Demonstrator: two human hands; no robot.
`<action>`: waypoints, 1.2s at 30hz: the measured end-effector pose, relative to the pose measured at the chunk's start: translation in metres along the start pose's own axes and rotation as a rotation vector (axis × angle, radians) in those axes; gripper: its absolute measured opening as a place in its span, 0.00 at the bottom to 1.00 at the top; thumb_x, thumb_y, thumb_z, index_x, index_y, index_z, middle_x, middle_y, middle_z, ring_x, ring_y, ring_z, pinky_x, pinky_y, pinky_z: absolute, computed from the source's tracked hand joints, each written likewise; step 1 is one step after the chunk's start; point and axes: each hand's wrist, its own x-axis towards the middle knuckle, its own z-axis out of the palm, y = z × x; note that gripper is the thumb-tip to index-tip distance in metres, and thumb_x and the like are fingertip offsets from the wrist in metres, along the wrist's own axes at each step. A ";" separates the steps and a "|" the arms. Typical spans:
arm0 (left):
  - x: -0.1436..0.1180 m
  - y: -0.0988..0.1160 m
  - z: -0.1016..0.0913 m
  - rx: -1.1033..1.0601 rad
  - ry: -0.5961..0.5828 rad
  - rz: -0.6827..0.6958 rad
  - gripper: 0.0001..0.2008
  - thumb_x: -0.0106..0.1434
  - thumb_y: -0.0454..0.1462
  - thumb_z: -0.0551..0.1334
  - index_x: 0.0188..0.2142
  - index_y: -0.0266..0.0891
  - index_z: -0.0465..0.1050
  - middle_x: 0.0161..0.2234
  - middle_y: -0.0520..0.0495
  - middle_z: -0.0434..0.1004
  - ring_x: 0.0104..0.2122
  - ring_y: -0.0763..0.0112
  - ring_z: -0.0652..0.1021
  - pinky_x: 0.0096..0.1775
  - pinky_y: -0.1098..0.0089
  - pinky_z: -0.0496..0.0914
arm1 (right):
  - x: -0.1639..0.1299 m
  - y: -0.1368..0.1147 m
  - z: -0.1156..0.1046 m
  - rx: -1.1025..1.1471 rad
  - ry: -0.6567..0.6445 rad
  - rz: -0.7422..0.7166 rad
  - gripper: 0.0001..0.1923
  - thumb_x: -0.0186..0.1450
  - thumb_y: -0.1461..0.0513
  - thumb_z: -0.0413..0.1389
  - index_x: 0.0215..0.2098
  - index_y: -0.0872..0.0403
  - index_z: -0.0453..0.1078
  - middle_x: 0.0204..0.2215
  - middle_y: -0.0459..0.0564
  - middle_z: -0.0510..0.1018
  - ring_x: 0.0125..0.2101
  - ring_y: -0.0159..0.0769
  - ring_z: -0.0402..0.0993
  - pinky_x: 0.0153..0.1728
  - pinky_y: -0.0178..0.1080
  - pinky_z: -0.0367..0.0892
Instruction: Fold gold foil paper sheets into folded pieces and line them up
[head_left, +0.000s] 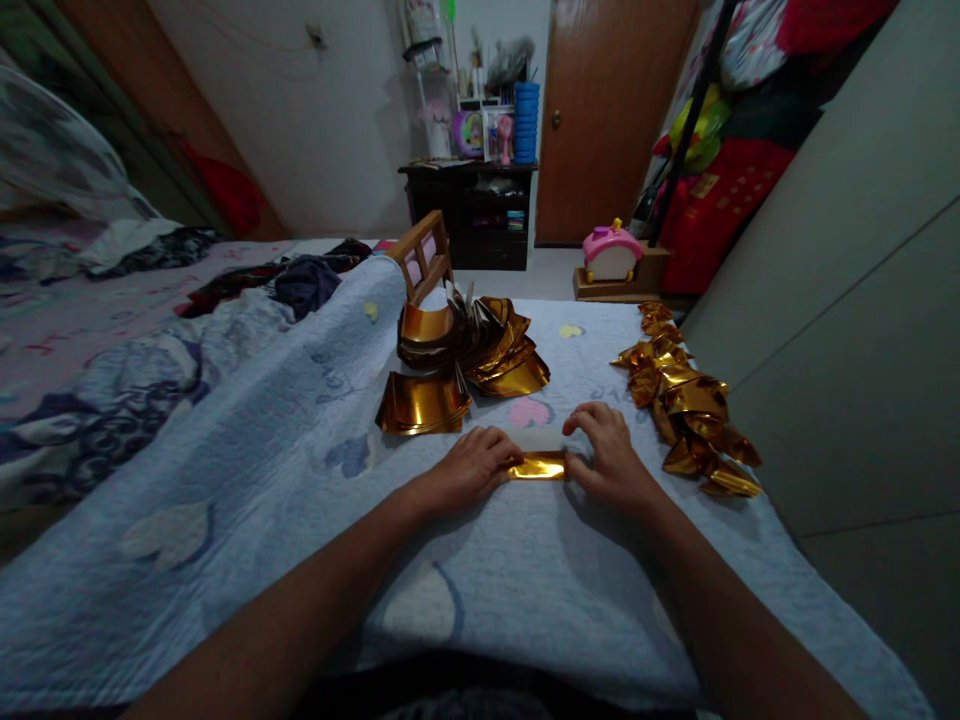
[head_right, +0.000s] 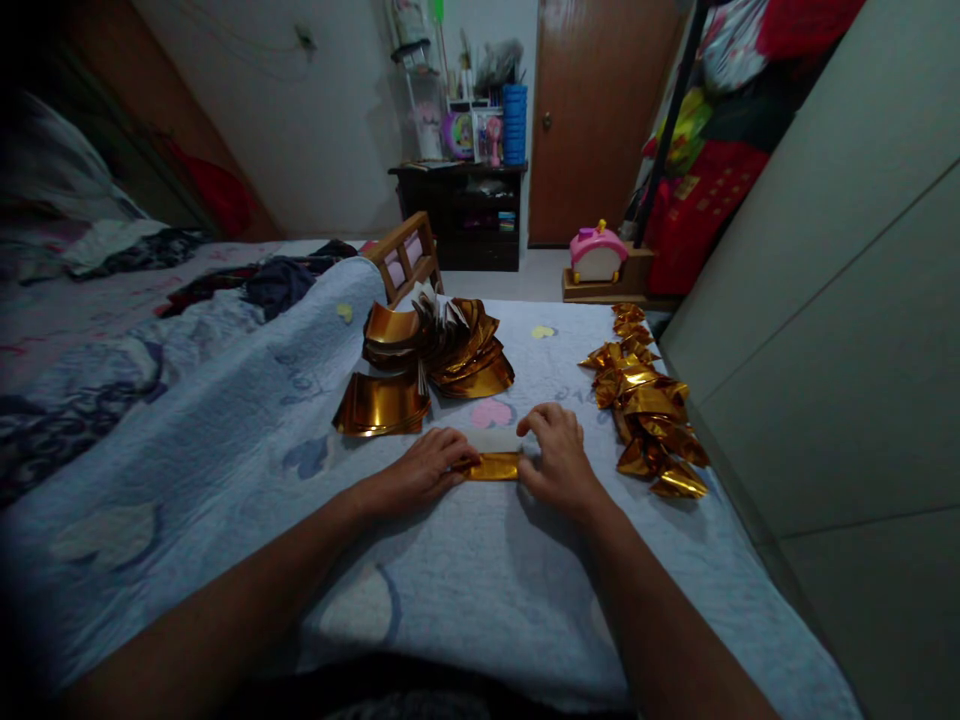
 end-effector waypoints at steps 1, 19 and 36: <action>0.000 0.000 0.001 0.007 0.001 0.002 0.11 0.70 0.36 0.59 0.51 0.43 0.70 0.49 0.45 0.70 0.48 0.60 0.68 0.52 0.60 0.65 | 0.001 -0.005 0.004 0.065 0.005 -0.067 0.10 0.60 0.68 0.54 0.40 0.54 0.69 0.43 0.55 0.72 0.47 0.46 0.67 0.49 0.46 0.64; -0.035 0.041 0.031 0.324 0.016 -0.034 0.36 0.69 0.52 0.58 0.68 0.37 0.53 0.71 0.34 0.53 0.69 0.51 0.57 0.66 0.55 0.54 | 0.002 -0.023 0.029 -0.038 -0.194 -0.153 0.07 0.70 0.66 0.53 0.39 0.56 0.74 0.36 0.52 0.74 0.39 0.39 0.69 0.41 0.40 0.61; -0.035 0.039 0.032 0.159 0.059 -0.006 0.41 0.67 0.52 0.60 0.72 0.41 0.43 0.72 0.35 0.48 0.71 0.52 0.50 0.67 0.49 0.54 | -0.014 -0.038 0.043 -0.005 -0.281 -0.268 0.42 0.70 0.50 0.51 0.73 0.62 0.43 0.68 0.67 0.59 0.68 0.51 0.55 0.65 0.56 0.56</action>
